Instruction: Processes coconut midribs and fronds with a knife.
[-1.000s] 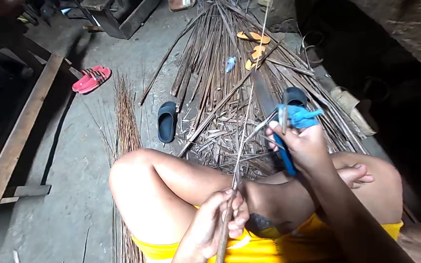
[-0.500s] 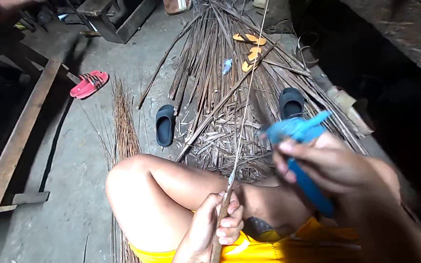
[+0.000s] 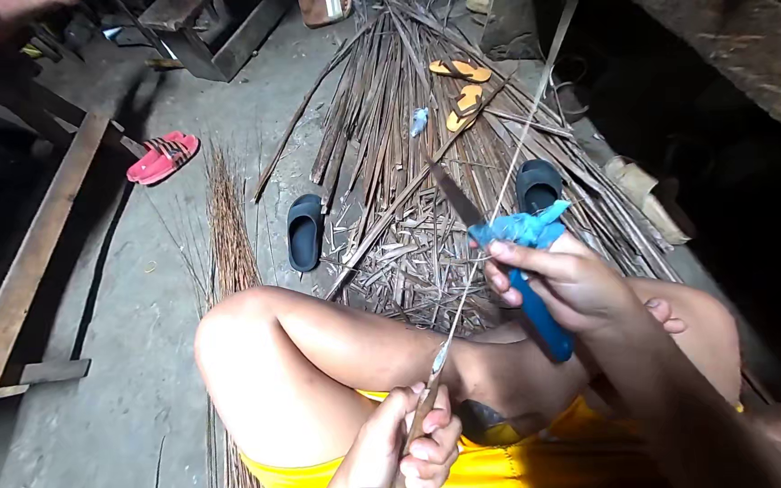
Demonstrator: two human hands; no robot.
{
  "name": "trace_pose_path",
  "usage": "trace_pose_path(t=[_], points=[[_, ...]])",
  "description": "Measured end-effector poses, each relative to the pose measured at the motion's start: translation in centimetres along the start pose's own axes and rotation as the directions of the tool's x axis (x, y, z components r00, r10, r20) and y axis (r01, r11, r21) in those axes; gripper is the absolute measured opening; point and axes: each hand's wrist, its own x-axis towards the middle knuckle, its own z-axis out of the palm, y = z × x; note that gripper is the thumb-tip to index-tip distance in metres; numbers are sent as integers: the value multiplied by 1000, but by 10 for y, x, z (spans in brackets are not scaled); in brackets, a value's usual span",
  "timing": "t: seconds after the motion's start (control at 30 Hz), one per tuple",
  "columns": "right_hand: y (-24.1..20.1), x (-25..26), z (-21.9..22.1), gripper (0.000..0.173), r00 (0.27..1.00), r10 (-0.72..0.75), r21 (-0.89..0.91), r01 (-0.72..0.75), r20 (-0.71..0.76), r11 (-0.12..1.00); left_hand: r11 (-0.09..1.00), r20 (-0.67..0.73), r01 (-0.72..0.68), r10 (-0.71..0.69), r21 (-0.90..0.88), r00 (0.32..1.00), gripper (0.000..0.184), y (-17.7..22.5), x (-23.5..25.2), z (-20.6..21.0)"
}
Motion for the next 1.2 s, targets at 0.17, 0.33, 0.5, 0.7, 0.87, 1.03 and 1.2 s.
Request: trace_pose_path(t=[0.17,0.33,0.5,0.7,0.87,1.03,1.2], points=[[8,-7,7,19,984,146,56,-152,98,987,999,-9,-41,41,23,999,24,6,5,-1],[37,-24,15,11,889,231,78,-283,396,956,998,-26,-48,49,42,998,22,11,8,-4],[21,-14,15,10,955,194,19,-203,223,979,999,-35,-28,30,40,999,23,7,4,-4],[-8,14,-9,24,982,17,-14,-20,-190,1000,997,-77,-44,49,71,996,23,2,0,-9],[7,-5,-5,22,987,92,-100,-106,-134,989,925,-185,-185,256,333,949,19,12,5,-7],[34,-46,6,18,963,243,30,-248,119,968,784,-207,-174,359,596,910,18,16,4,1],[47,-70,5,15,994,104,110,-107,37,988,783,-249,-221,429,581,868,26,14,3,1]])
